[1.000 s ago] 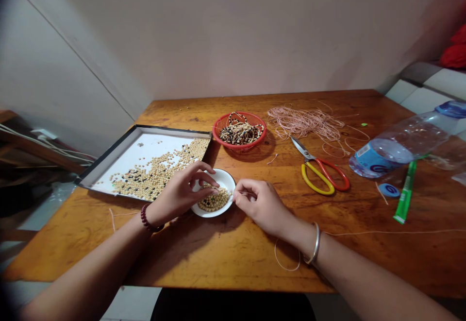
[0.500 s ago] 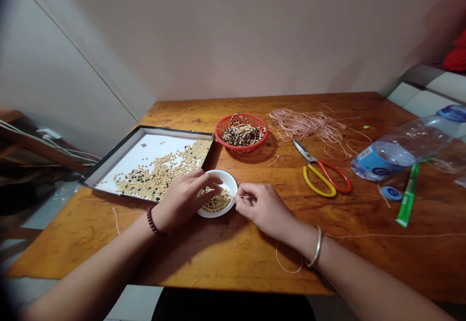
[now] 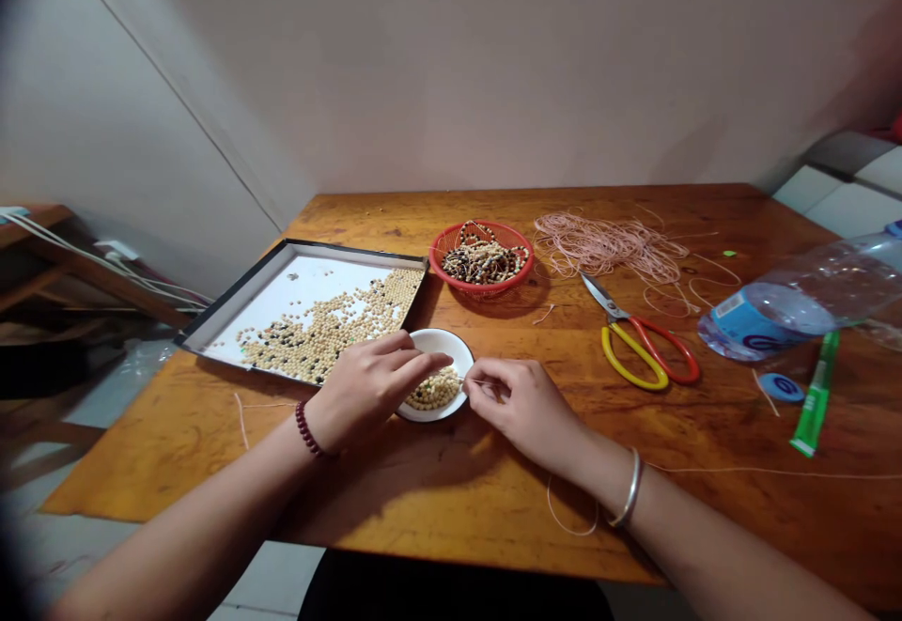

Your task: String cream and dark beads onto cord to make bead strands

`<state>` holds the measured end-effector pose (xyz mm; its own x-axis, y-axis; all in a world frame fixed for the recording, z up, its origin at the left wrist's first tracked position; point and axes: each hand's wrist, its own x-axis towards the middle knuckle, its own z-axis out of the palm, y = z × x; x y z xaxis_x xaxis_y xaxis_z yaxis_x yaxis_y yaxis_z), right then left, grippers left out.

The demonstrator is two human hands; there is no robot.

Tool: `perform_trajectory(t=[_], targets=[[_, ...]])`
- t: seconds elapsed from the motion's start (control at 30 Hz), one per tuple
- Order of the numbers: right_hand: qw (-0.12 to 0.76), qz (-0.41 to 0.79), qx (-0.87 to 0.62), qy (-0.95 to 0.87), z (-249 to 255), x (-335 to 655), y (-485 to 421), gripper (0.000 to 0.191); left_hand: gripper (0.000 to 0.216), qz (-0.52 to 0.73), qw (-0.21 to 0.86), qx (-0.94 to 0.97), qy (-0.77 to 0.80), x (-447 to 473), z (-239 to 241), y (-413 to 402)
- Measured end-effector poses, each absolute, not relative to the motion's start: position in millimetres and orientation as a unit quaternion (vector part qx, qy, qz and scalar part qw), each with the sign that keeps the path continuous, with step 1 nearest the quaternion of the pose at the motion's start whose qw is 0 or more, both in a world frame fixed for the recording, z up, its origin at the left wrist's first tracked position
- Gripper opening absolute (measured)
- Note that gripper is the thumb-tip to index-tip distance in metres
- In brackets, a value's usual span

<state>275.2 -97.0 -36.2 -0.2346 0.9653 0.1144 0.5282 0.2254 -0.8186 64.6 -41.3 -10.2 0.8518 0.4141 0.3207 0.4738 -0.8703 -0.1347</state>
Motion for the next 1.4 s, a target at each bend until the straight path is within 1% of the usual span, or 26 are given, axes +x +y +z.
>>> perform_trajectory(t=[0.2,0.33,0.47,0.63,0.73,0.83,0.9,1.1,1.4], targets=[[0.324,0.309,-0.518,-0.729,-37.0,275.6,-97.0,0.014,0.025,-0.177,0.013,-0.95,-0.257,64.4,-17.7,-38.6],[0.323,0.321,-0.518,-0.724,-37.9,275.4,-96.8,0.017,0.026,-0.194,-0.053,-0.942,-0.267,67.6,-20.6,-39.8],[0.335,0.395,-0.506,-0.689,-35.6,275.8,-95.3,0.022,0.034,-0.238,-0.167,-0.912,-0.29,71.0,-20.6,-41.4],[0.387,0.509,-0.463,-0.614,-34.7,277.1,-90.7,0.026,0.04,-0.277,-0.303,-0.851,-0.328,72.4,-15.3,-40.2],[0.423,0.513,-0.473,-0.579,-36.8,279.5,-87.9,0.028,0.041,-0.31,-0.394,-0.794,-0.344,72.4,-13.4,-37.0],[0.449,0.482,-0.488,-0.573,-38.9,283.3,-85.5,0.029,0.043,-0.338,-0.484,-0.727,-0.351,72.6,-15.4,-33.1],[0.458,0.466,-0.494,-0.574,-39.7,285.4,-84.5,0.029,0.045,-0.345,-0.523,-0.696,-0.351,72.5,-17.4,-31.2],[0.439,0.458,-0.49,-0.597,-39.7,284.8,-85.3,0.03,0.054,-0.355,-0.596,-0.637,-0.336,73.3,-16.8,-31.1],[0.444,0.463,-0.479,-0.599,-37.6,282.8,-88.3,0.028,0.054,-0.355,-0.62,-0.608,-0.347,75.1,-14.7,-31.6]])
